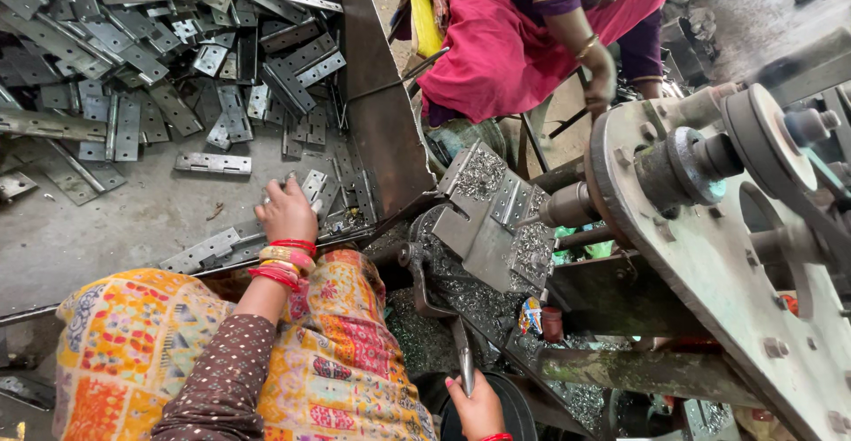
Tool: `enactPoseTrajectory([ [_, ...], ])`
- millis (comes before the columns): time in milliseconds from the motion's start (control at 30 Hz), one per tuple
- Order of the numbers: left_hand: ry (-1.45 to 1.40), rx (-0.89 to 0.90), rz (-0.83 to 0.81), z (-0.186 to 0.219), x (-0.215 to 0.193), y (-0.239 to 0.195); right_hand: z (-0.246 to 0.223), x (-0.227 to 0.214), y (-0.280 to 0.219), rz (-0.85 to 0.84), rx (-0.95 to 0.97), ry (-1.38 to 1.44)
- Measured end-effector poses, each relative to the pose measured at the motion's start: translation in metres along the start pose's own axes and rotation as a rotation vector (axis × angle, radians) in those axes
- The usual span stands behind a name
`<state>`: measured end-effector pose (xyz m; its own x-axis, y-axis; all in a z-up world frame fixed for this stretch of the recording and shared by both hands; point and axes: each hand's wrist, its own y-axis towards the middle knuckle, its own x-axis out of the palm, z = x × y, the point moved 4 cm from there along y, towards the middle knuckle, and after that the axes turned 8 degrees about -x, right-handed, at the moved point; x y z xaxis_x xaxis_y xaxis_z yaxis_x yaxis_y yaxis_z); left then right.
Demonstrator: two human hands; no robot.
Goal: The person picks up metal brackets and places them into a machine to be processed, repeating this action with several brackets.
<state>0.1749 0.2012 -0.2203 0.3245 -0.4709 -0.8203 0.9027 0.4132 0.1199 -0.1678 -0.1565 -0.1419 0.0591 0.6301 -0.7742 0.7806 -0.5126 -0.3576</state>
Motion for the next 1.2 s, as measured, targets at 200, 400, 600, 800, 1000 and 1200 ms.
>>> enactPoseTrajectory([
  [200,0.074,0.106,0.009,0.015,0.001,-0.005,0.012,0.002,0.006,0.01,-0.055,-0.02],
  [400,-0.254,-0.129,-0.185,0.008,-0.009,0.016,0.026,0.006,0.011,0.003,-0.007,-0.006],
  [600,-0.213,-0.076,-0.198,0.012,-0.006,0.009,0.013,0.003,0.005,0.02,-0.003,-0.03],
  [800,-0.063,-0.042,-0.114,0.007,-0.004,0.011,0.007,0.004,0.003,0.024,-0.013,-0.003],
  [1000,0.022,0.017,-0.06,0.009,-0.003,0.004,-0.001,0.002,-0.003,0.024,0.063,-0.015],
  [1200,-0.216,0.038,-0.004,0.018,-0.014,-0.009,0.01,0.008,0.0,0.095,-0.143,-0.006],
])
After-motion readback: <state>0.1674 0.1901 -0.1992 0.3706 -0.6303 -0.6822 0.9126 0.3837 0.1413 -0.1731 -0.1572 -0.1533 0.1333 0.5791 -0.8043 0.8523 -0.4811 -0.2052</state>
